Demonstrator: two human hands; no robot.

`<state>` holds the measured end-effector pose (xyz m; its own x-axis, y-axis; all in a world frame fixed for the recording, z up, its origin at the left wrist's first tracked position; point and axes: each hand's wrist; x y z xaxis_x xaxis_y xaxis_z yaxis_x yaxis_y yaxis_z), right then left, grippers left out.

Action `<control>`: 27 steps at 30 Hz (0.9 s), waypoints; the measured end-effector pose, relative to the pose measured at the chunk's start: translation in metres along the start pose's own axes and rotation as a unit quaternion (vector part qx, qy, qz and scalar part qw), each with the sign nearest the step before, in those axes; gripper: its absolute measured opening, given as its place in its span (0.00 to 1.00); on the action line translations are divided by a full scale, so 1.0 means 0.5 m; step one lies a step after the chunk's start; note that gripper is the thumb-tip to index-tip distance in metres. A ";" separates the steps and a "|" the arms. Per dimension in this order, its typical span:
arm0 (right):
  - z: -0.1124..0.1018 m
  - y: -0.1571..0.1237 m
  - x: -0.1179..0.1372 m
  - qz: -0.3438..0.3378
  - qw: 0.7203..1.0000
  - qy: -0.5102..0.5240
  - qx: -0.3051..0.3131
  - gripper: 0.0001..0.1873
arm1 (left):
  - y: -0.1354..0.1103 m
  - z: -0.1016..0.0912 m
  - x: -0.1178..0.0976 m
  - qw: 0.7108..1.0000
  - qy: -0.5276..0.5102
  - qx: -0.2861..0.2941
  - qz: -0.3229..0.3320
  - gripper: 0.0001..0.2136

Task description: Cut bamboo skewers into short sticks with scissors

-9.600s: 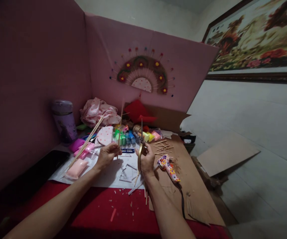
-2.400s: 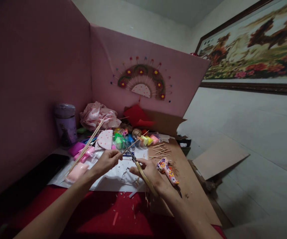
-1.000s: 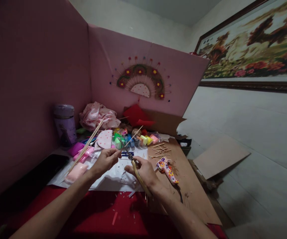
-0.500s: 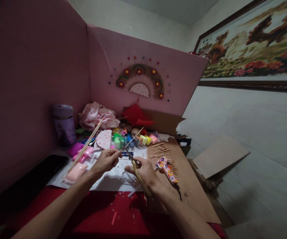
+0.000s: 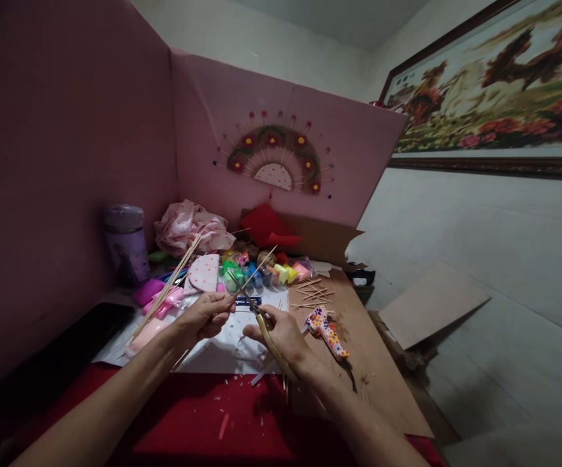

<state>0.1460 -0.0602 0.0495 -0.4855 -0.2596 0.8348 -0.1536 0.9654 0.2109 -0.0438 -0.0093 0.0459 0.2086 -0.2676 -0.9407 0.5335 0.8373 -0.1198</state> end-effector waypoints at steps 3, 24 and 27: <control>-0.002 -0.001 0.003 0.001 1.000 0.008 0.008 0.20 | -0.007 0.000 -0.002 0.999 -0.027 0.006 -0.019 0.17; -0.013 0.011 -0.021 0.043 0.972 -0.228 -0.020 0.13 | 0.021 -0.014 -0.005 0.870 -0.018 -0.367 0.330 0.12; 0.018 0.006 -0.018 -0.008 0.974 -0.226 0.012 0.13 | 0.015 0.001 0.007 0.852 0.068 -0.364 0.370 0.11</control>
<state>0.1423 -0.0553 0.0379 -0.8112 -0.2640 0.5218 -0.1812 0.9619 0.2049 -0.0388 -0.0040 0.0415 0.1434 0.4784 -0.8664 -0.3630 0.8398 0.4036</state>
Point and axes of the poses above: each hand's wrist, its own y-axis towards the middle knuckle, its own z-axis out of the palm, x = y × z, and after that the axes turned 4 degrees about -x, right-handed
